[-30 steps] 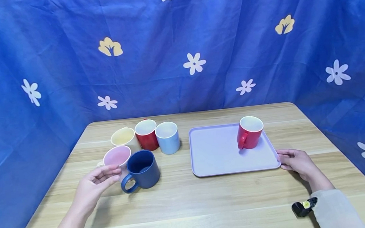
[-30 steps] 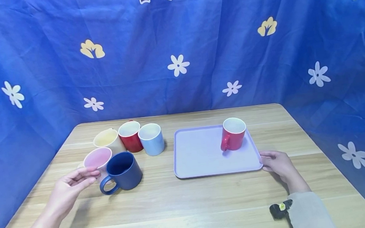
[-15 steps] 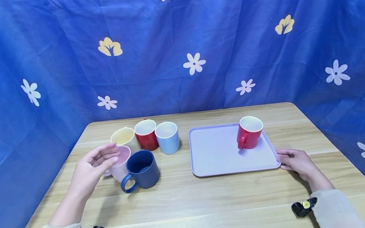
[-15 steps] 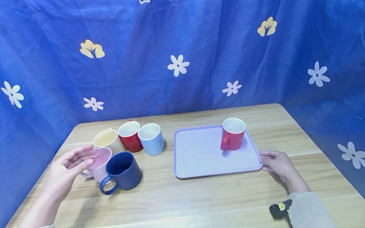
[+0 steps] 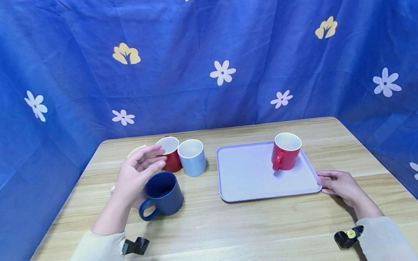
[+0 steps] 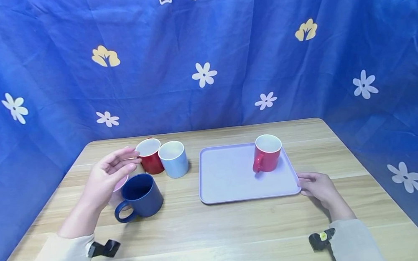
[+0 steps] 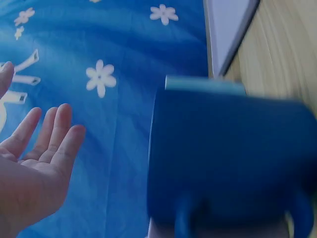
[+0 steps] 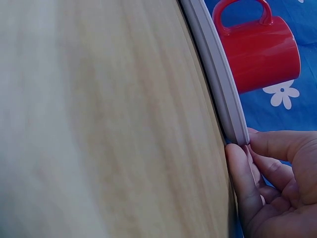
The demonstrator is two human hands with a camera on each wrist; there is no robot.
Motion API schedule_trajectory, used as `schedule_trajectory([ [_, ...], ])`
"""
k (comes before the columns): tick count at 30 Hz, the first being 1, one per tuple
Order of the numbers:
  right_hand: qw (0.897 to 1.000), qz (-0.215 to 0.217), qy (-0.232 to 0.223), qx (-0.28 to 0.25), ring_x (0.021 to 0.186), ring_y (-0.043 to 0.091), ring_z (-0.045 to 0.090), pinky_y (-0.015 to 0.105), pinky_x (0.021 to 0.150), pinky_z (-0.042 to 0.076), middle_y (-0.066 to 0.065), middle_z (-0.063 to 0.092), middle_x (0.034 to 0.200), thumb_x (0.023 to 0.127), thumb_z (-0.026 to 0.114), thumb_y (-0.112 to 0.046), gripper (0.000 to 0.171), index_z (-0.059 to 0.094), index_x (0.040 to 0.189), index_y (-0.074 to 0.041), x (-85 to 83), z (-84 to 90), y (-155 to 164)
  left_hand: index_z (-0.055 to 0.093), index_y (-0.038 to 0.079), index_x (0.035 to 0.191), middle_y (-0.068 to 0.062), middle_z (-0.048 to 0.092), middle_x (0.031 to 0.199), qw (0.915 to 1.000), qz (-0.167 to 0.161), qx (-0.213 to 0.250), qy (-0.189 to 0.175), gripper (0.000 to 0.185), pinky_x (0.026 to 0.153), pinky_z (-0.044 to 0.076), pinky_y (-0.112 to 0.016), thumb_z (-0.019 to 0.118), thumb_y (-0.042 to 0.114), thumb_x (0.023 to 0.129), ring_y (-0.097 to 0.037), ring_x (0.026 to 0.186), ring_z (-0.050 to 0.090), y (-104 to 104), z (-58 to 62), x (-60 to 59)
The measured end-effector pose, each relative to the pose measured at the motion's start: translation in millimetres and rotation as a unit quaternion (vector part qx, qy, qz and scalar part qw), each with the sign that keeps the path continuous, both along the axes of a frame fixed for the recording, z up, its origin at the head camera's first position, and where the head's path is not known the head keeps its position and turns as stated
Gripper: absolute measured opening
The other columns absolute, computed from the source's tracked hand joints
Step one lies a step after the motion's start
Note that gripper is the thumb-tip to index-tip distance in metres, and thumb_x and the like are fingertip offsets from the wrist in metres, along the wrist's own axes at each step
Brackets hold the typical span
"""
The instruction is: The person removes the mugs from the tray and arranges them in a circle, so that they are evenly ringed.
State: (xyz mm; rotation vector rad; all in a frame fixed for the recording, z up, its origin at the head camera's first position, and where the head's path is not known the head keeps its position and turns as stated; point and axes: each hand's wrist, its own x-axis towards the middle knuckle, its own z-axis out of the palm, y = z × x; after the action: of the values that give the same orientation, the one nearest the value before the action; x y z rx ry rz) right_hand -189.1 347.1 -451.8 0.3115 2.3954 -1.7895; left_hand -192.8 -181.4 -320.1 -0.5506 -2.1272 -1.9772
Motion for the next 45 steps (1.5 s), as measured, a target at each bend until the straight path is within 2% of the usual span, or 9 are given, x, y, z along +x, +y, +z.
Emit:
schedule_trajectory([
  [5,1.000,0.001,0.001,0.001,0.081,0.003,0.062,0.025,0.071,0.055,0.005,0.066,0.103,0.092,0.061,-0.006,0.049,0.042,0.131,0.017,-0.2,0.2,0.5,0.057,-0.005,0.124,-0.001,0.067,0.107,0.9996,-0.025,0.009,-0.007,0.039,0.084,0.050,-0.023,0.066,-0.005,0.086,-0.017,0.100,0.063,30.8,-2.7,-8.5],
  [11,1.000,0.000,0.004,0.002,0.080,0.002,0.062,0.025,0.071,0.054,0.004,0.066,0.101,0.092,0.060,-0.006,0.048,0.043,0.131,0.017,-0.2,1.0,0.6,0.055,-0.008,0.124,-0.021,0.062,0.115,0.9990,-0.039,-0.012,-0.015,0.041,0.084,0.050,-0.026,0.067,-0.006,0.084,-0.023,0.101,0.062,68.4,-7.7,-17.7],
  [14,1.000,-0.001,0.005,0.001,0.081,0.002,0.062,0.025,0.071,0.054,0.005,0.066,0.102,0.092,0.059,-0.006,0.048,0.043,0.131,0.017,-0.9,1.0,0.6,0.056,-0.008,0.123,-0.025,0.060,0.117,0.9981,-0.052,-0.022,-0.024,0.041,0.085,0.051,-0.028,0.068,-0.004,0.084,-0.026,0.102,0.063,85.0,-12.0,-23.8],
  [22,1.000,0.000,0.006,0.000,0.081,0.002,0.062,0.025,0.071,0.054,0.006,0.066,0.104,0.092,0.060,-0.006,0.048,0.043,0.132,0.016,-3.3,0.6,-1.4,0.060,-0.002,0.123,-0.017,0.064,0.113,0.9943,-0.063,-0.037,-0.078,0.041,0.082,0.052,-0.031,0.071,0.003,0.084,-0.026,0.099,0.064,121.6,-32.3,-36.6],
  [29,1.000,0.001,0.006,0.002,0.081,0.002,0.062,0.025,0.071,0.054,0.009,0.065,0.107,0.092,0.061,-0.007,0.049,0.043,0.132,0.016,-2.8,0.4,-1.3,0.060,-0.003,0.121,-0.016,0.064,0.112,0.9908,-0.089,-0.039,-0.095,0.040,0.083,0.052,-0.032,0.071,0.005,0.083,-0.027,0.098,0.064,157.7,-53.7,-44.0],
  [33,1.000,0.001,0.004,0.007,0.081,0.002,0.061,0.025,0.072,0.054,0.008,0.065,0.107,0.092,0.060,-0.008,0.049,0.043,0.132,0.016,-2.1,0.2,-0.5,0.062,-0.002,0.119,-0.014,0.065,0.112,0.9890,-0.096,-0.052,-0.100,0.040,0.081,0.052,-0.030,0.073,0.009,0.082,-0.024,0.095,0.065,178.2,-61.1,-48.5],
  [38,1.000,-0.001,0.007,0.009,0.081,0.002,0.061,0.025,0.071,0.054,0.008,0.065,0.105,0.092,0.060,-0.007,0.049,0.043,0.132,0.016,-1.5,-0.5,0.1,0.065,0.002,0.116,-0.013,0.067,0.107,0.9865,-0.093,-0.073,-0.114,0.039,0.079,0.052,-0.027,0.076,0.014,0.081,-0.020,0.091,0.066,201.1,-66.6,-54.1],
  [45,1.000,0.000,0.008,0.008,0.081,0.002,0.061,0.025,0.071,0.054,0.008,0.066,0.104,0.092,0.060,-0.007,0.049,0.043,0.132,0.016,-0.6,-0.4,0.5,0.067,0.004,0.114,-0.016,0.067,0.109,0.9834,-0.079,-0.103,-0.126,0.038,0.080,0.051,-0.027,0.077,0.018,0.080,-0.019,0.092,0.066,227.0,-77.7,-62.1],
])
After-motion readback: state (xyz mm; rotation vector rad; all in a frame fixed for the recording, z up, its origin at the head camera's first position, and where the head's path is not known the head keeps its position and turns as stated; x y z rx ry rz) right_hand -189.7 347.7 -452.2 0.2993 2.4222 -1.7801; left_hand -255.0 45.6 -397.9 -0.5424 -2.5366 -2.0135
